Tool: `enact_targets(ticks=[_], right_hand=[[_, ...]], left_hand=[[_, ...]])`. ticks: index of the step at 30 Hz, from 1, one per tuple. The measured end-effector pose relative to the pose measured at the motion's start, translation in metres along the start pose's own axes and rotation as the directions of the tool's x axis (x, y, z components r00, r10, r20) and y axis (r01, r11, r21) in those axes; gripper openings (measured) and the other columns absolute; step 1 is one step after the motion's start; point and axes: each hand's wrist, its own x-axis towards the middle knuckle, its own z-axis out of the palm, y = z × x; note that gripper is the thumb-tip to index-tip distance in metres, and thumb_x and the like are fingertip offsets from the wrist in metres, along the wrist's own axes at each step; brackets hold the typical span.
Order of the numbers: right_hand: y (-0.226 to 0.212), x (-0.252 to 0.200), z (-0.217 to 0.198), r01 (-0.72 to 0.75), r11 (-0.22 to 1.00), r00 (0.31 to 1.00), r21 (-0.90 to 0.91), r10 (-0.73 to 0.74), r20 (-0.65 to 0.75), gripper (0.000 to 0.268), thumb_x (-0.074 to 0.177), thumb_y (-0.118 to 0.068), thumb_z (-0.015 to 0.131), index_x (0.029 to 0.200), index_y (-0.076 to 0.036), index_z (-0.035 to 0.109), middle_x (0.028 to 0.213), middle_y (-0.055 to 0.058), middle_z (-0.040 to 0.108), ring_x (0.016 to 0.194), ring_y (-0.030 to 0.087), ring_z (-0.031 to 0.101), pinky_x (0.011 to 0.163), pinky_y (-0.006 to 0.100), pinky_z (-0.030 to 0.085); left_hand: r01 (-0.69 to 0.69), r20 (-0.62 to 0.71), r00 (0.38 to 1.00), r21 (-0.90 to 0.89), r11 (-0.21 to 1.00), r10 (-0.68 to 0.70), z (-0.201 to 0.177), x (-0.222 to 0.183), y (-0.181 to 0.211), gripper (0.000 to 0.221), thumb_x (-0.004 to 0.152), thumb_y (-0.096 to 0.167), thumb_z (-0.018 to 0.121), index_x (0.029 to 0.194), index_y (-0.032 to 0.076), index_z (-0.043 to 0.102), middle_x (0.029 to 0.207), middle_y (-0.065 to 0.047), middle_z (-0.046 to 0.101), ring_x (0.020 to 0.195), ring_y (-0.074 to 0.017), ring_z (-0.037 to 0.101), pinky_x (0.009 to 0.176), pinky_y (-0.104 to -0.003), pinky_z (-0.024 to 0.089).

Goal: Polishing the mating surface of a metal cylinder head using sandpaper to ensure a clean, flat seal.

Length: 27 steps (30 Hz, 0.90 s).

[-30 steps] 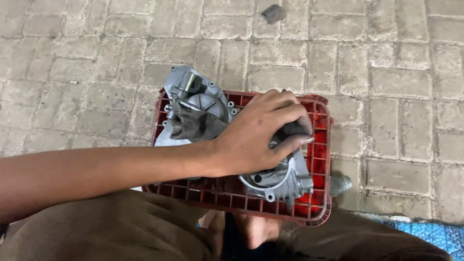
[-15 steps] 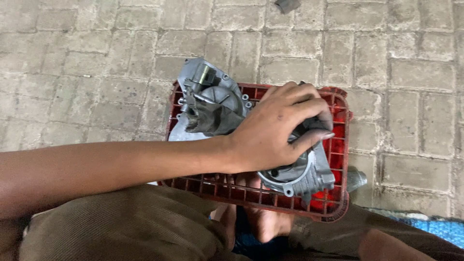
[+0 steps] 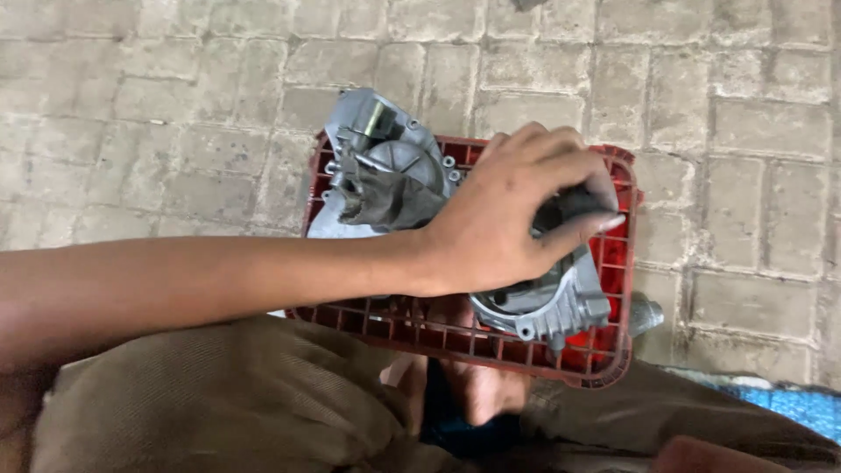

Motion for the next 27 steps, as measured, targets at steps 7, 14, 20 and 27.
enact_targets(ticks=[7, 14, 20, 27], right_hand=[[-0.33, 0.122, 0.237, 0.056, 0.979, 0.998, 0.194, -0.06, 0.013, 0.031, 0.105, -0.013, 0.059, 0.136, -0.015, 0.053, 0.106, -0.008, 0.055, 0.086, 0.001, 0.052, 0.072, 0.012, 0.049], [-0.391, 0.099, 0.306, 0.215, 0.973, 0.958, 0.081, -0.194, -0.211, 0.028, 0.094, -0.022, 0.074, 0.114, -0.004, 0.065, 0.097, 0.007, 0.068, 0.06, 0.0, 0.041, 0.054, 0.018, 0.03], [-0.401, 0.078, 0.3, 0.126, 0.988, 0.964, 0.093, -0.1, -0.245, 0.01, 0.098, 0.001, 0.068, 0.106, 0.001, 0.062, 0.1, 0.013, 0.07, 0.071, 0.011, 0.063, 0.066, 0.02, 0.056], [-0.39, 0.091, 0.298, 0.099, 0.851, 0.98, 0.516, 0.008, -0.201, 0.01, 0.109, -0.008, 0.053, 0.117, -0.009, 0.059, 0.095, 0.0, 0.069, 0.072, 0.008, 0.069, 0.07, 0.018, 0.061]], left_hand=[[-0.048, -0.087, 0.996, -0.418, 0.907, 0.013, -0.006, 0.021, 0.013, 0.008, 0.094, 0.012, 0.071, 0.097, 0.006, 0.069, 0.085, -0.007, 0.073, 0.062, -0.0105, 0.064, 0.054, -0.019, 0.054], [0.209, 0.296, 0.952, -0.459, 0.863, -0.073, -0.007, 0.012, 0.033, 0.013, 0.097, 0.01, 0.068, 0.107, 0.009, 0.077, 0.082, -0.014, 0.082, 0.031, -0.0054, 0.039, 0.026, -0.016, 0.025], [0.143, 0.261, 0.965, -0.387, 0.911, -0.041, -0.007, 0.012, 0.034, 0.033, 0.102, 0.027, 0.053, 0.112, 0.005, 0.076, 0.068, -0.011, 0.075, 0.031, -0.0065, 0.033, 0.024, -0.019, 0.022], [-0.248, 0.099, 0.958, -0.187, 0.951, 0.27, -0.013, 0.016, 0.021, 0.043, 0.096, 0.044, 0.052, 0.101, 0.005, 0.069, 0.104, -0.011, 0.077, 0.097, -0.0242, 0.075, 0.096, -0.048, 0.055]])
